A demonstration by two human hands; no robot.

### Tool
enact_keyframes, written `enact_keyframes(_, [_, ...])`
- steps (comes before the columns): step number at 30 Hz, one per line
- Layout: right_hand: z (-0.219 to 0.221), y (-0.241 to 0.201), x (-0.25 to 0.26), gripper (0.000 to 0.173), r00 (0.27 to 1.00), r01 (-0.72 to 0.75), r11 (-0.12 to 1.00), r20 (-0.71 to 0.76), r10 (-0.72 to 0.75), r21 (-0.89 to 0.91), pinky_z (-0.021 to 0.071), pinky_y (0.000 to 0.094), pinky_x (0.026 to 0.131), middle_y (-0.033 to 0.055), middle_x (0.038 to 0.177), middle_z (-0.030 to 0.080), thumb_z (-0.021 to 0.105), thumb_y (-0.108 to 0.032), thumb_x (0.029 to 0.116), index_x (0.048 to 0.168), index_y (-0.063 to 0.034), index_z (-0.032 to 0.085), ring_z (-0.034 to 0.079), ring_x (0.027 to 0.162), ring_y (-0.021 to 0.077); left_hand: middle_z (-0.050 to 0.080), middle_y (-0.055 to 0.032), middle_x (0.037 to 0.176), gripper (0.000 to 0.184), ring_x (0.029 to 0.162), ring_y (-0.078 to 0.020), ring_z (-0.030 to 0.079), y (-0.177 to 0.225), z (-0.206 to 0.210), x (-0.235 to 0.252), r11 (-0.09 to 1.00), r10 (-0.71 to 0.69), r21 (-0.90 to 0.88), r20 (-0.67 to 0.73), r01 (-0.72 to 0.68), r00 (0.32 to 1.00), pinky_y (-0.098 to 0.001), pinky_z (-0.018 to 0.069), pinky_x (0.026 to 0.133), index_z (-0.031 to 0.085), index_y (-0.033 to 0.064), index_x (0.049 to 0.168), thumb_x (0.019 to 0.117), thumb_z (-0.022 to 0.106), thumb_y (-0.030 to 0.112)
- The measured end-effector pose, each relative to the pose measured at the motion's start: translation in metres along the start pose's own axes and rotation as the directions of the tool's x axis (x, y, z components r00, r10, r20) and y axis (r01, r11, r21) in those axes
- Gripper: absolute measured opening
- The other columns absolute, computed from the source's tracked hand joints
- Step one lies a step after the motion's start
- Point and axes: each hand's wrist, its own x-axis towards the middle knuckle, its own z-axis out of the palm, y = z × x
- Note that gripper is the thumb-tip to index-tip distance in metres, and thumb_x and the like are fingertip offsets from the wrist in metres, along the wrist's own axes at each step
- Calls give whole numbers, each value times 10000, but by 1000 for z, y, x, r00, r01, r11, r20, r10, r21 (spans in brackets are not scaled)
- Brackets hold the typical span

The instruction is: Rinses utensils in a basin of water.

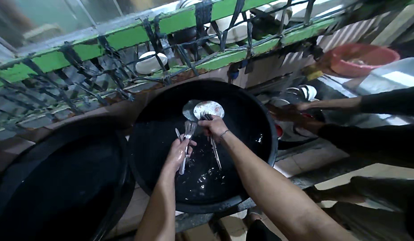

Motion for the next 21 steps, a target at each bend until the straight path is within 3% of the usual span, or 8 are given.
enact_keyframes(4, [-2,-2,1,240,997,-70,997,13,70,40,447,253,442,64,837,665,685,-144,975,1190,-51,634,491,486,93,750,-104,924,371,503,-97,549,-6,-4,14,999,-27,-24,-28,26,999,-224,448,473,537,34,1344,1148,331,272])
enact_keyframes(6, [2,-2,1,243,998,-32,993,-43,37,113,440,253,428,60,773,643,706,-138,959,1171,-43,635,479,466,93,764,-98,875,406,458,-98,530,-7,-4,16,992,-59,106,-75,66,995,-239,426,445,573,23,1267,1147,331,325])
enact_keyframes(8, [2,-6,-1,248,997,52,992,-61,-46,112,437,256,425,50,717,596,716,-123,950,1164,-32,629,465,458,95,759,-70,864,488,546,-157,574,-4,-5,19,911,-71,392,-148,125,986,-348,475,548,643,32,1162,1137,332,407])
enact_keyframes(10, [1,-11,-5,241,988,151,988,-14,-151,-35,428,259,438,73,797,639,723,-80,935,1159,-14,663,460,474,91,759,-113,883,570,780,-287,694,1,-5,17,816,-66,550,-219,179,973,-544,536,773,707,26,1030,1108,381,488])
enact_keyframes(13, [2,-15,-6,321,990,137,943,69,-122,-303,451,302,505,111,966,697,774,-107,913,1213,-48,677,504,549,116,737,-139,837,663,816,-339,708,6,-2,16,739,-16,629,-345,243,938,-613,537,787,731,50,921,1047,425,624])
enact_keyframes(15, [2,-10,-5,339,996,78,955,63,-63,-286,440,295,503,100,919,671,771,-145,924,1233,-52,671,489,552,114,729,-159,854,671,828,-359,709,10,1,15,701,26,664,-387,259,922,-624,534,770,733,72,913,1027,432,661])
enact_keyframes(17, [1,-6,-2,323,996,23,987,85,-10,-159,432,270,469,75,819,641,738,-217,958,1219,-44,659,471,505,101,727,-177,880,672,865,-376,709,16,6,13,659,59,704,-401,266,914,-626,531,775,732,73,920,1022,434,666])
enact_keyframes(21, [12,1,-2,279,988,-75,997,135,79,-33,455,257,446,33,664,579,721,-263,971,1106,-31,644,486,460,95,720,-186,898,583,882,-372,708,11,10,17,671,111,723,-314,162,943,-609,540,816,705,22,984,1097,401,506])
